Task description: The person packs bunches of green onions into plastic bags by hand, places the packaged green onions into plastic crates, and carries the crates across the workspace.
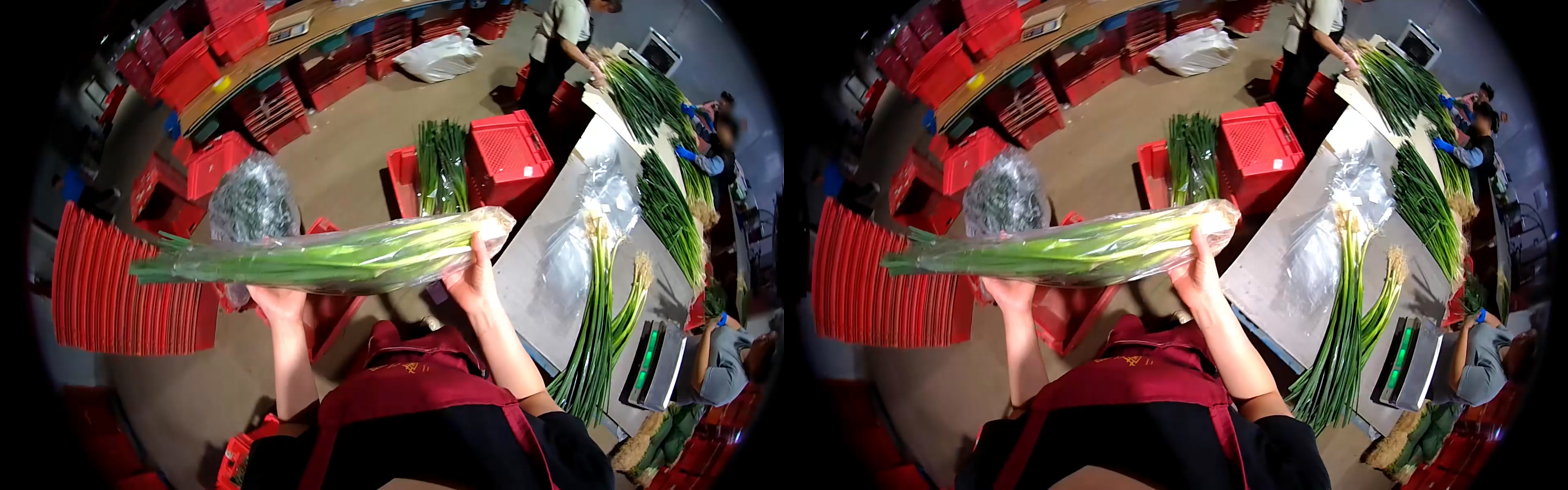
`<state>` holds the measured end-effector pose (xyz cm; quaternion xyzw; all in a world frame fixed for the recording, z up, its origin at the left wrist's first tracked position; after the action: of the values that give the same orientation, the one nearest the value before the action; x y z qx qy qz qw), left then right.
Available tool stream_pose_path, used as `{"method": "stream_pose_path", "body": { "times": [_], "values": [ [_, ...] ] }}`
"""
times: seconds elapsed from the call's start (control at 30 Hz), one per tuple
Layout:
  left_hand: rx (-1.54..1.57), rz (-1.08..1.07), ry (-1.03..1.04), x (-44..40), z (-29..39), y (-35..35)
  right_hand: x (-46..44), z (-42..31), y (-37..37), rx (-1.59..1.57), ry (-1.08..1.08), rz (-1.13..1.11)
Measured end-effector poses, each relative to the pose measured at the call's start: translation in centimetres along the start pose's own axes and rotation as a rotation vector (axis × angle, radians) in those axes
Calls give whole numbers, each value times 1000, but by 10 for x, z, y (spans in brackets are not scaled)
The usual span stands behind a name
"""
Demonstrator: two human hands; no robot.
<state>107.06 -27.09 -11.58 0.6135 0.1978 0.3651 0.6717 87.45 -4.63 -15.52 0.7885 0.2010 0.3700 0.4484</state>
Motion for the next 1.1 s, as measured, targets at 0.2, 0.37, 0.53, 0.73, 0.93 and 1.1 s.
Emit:
{"method": "stream_pose_path", "body": {
  "times": [0.2, 0.37, 0.53, 0.73, 0.93, 1.1],
  "values": [
    [-218, 258, -61, -41, -82, 46, -31, -51, -39, -98, 24, 165],
    [-238, 104, -32, -73, -127, 75, -44, -82, -72, -188, -23, 356],
    [-493, -354, -24, -115, -175, 68, -59, -97, -82, -150, -22, 445],
    [-689, -728, -191, -149, -243, 120, -83, -112, -104, -226, -78, 499],
    [-607, -758, -493, -178, -292, 148, -100, -127, -103, -299, -106, 581],
    [-629, -797, -630, -202, -314, 146, -115, -134, -111, -347, -151, 546]
  ]
}}
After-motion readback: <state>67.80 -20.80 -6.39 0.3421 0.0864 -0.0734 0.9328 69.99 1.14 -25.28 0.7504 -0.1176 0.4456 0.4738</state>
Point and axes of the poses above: each hand's wrist, its own x-axis away from the middle knuckle, its own y-axis out of the palm, z = x × y, the point moved 10 cm from there along -x, towards the middle knuckle, and after that the axes turned 8 degrees about z, right-handed, at the moved point
